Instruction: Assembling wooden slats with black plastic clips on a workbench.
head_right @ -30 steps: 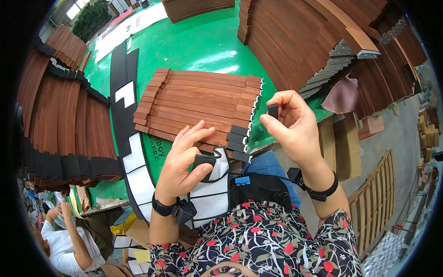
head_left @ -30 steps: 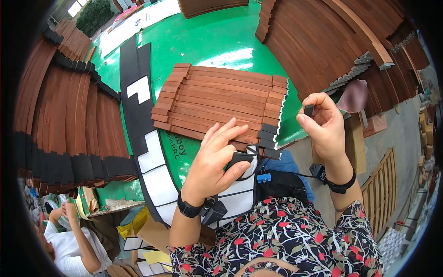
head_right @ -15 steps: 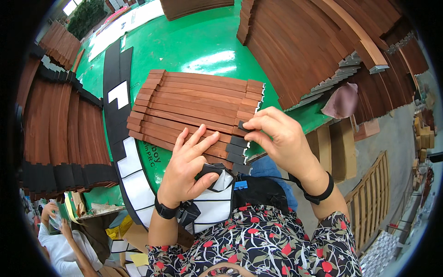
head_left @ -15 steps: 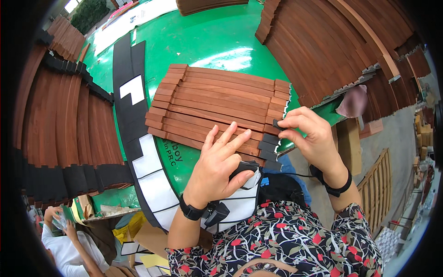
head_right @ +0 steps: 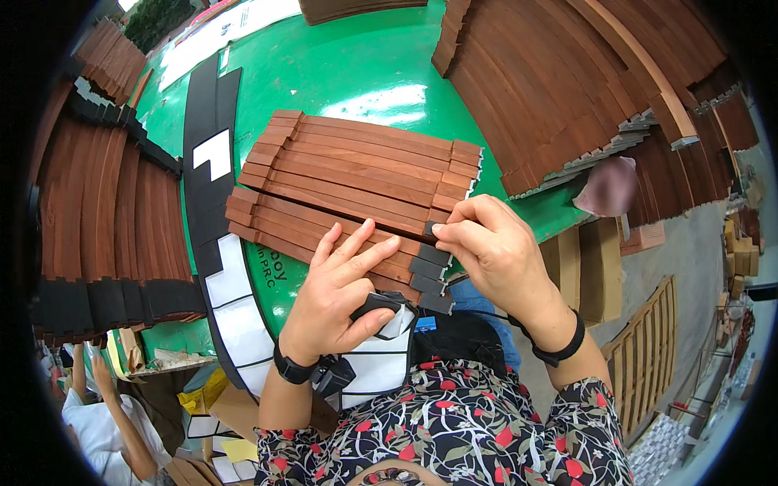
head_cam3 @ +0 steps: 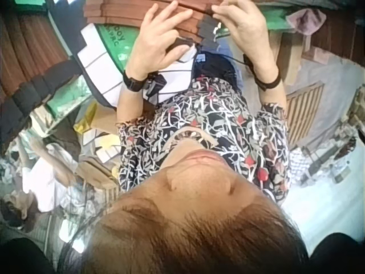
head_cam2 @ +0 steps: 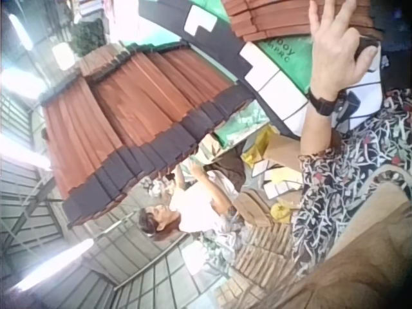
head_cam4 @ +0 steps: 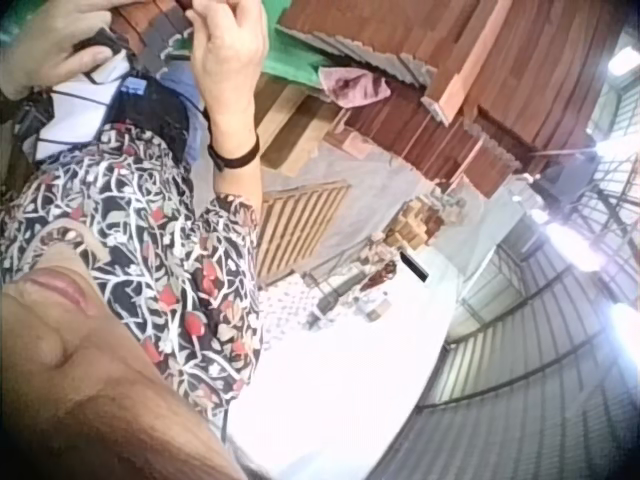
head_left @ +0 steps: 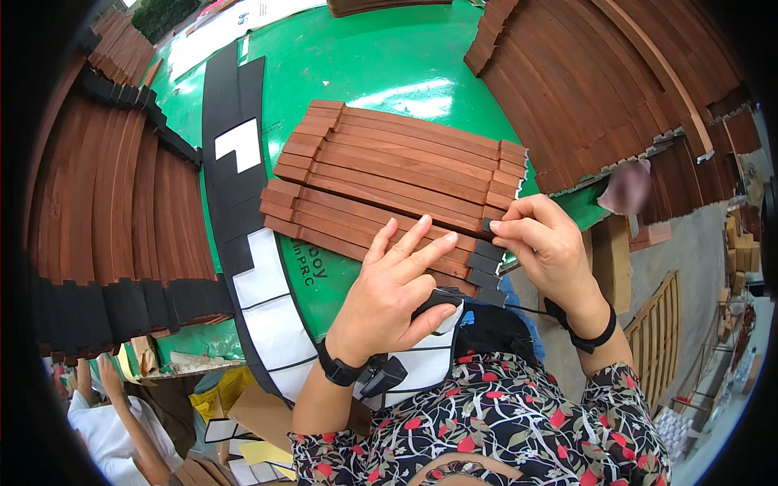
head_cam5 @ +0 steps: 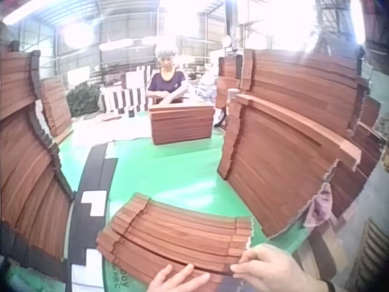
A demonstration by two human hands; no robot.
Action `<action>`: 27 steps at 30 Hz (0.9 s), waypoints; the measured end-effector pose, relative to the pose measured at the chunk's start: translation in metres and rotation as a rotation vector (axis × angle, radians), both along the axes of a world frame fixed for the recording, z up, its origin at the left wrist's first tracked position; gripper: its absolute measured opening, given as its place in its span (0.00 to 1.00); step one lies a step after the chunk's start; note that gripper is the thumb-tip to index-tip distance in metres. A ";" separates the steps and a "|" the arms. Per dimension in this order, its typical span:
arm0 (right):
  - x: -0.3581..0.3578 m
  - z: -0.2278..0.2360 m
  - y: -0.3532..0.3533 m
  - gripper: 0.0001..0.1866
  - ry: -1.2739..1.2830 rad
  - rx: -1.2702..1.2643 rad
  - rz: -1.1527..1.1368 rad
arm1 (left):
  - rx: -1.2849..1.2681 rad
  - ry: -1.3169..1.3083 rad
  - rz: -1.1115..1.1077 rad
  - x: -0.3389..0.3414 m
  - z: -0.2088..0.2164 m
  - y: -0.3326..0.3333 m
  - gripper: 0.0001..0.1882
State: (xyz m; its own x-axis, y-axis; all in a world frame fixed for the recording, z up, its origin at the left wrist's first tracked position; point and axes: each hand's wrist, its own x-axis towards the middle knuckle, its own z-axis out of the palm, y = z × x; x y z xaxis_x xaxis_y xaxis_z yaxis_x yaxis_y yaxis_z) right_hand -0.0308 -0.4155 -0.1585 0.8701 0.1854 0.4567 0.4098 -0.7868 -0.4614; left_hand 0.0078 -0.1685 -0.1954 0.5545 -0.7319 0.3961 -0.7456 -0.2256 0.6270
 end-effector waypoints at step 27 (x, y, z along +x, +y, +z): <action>0.000 0.008 0.003 0.10 -0.041 -0.152 -0.016 | -0.007 -0.034 0.020 -0.002 0.000 -0.002 0.20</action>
